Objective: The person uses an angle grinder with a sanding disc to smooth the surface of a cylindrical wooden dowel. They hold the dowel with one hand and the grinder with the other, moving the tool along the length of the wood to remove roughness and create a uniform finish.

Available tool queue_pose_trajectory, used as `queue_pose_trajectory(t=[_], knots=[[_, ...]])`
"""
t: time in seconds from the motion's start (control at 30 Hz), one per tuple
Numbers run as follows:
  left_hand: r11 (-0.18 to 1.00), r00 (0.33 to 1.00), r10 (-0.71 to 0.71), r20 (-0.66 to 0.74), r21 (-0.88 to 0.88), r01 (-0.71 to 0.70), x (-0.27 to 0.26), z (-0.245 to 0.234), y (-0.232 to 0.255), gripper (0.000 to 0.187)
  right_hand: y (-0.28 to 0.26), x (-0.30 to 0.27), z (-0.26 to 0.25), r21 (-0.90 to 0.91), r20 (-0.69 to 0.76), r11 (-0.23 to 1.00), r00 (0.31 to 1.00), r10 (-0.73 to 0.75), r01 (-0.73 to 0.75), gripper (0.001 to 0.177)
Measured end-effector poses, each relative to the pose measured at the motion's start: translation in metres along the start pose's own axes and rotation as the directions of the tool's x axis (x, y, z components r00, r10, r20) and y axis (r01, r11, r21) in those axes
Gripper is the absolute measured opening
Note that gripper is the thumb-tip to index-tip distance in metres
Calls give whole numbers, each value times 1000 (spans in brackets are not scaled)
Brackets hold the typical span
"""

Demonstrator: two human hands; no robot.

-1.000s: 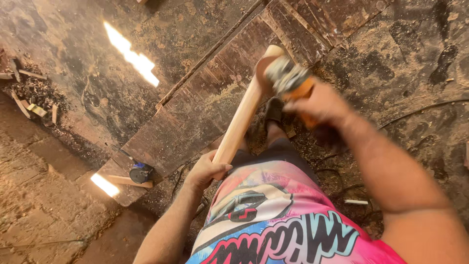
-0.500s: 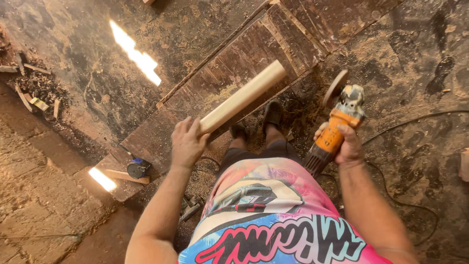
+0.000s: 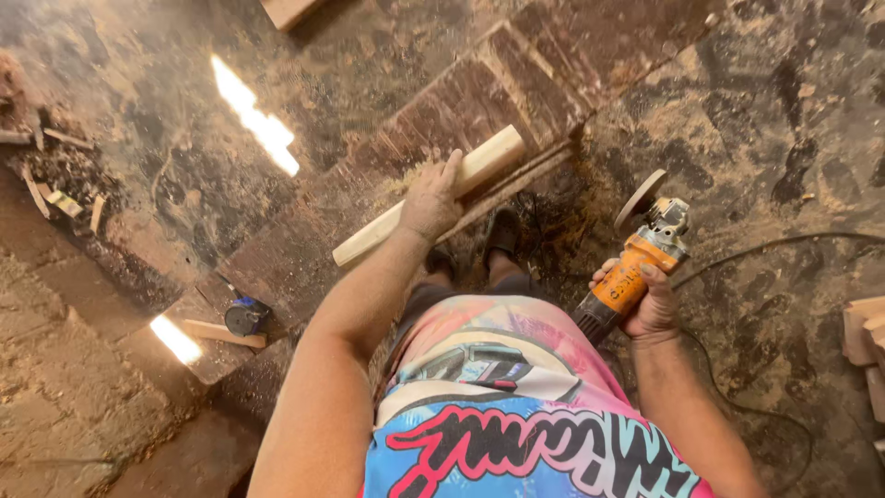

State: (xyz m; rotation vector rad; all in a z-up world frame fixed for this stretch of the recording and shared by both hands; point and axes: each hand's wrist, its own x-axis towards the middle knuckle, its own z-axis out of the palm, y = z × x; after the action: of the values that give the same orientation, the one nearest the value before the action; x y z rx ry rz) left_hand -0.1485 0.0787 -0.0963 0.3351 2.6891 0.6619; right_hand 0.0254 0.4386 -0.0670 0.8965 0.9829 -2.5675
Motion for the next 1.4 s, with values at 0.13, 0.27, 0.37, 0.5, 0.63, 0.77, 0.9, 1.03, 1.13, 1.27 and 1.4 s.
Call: queue_pose_trajectory(t=[0.13,0.27,0.37,0.5,0.63,0.77,0.9,1.03,1.13,1.27,1.4], knots=[[975,988,89,-125,-193,-112,-18,-53,29,81,-5,10,5,-41,50,998,998,-48,50,60],[901,952,130,-277,-368,-230,-47,-109,59,67,-12,26,5,-17,81,1000,997,-13,14,59],[832,928,114,-355,-476,-284,-59,-132,71,64,-16,38,9,-12,113,1000,994,-6,7,59],[774,894,155,-420,-511,-374,-62,-139,72,70,-25,47,23,-85,119,995,992,-44,54,61],[784,861,130,-491,-481,-393,-51,-128,70,66,-34,47,30,-185,143,979,988,-61,87,62],[652,710,104,-697,-491,-577,-58,-130,68,64,-38,49,34,-218,141,973,989,-43,73,62],[550,593,-17,-805,-503,-667,-82,-155,58,72,-41,53,44,-262,191,963,982,-13,64,60],[712,636,-194,-747,-554,-432,-135,-175,24,35,-37,62,58,-210,228,977,973,24,25,56],[773,739,-450,-502,-633,40,-179,-187,-8,44,-34,56,75,-240,249,971,968,40,21,53],[524,795,-607,-2,-752,399,-226,-174,-41,57,-35,52,111,-435,230,899,971,56,52,52],[512,779,-555,291,-619,595,-239,-124,-56,67,-35,64,141,-622,230,782,964,136,38,51]])
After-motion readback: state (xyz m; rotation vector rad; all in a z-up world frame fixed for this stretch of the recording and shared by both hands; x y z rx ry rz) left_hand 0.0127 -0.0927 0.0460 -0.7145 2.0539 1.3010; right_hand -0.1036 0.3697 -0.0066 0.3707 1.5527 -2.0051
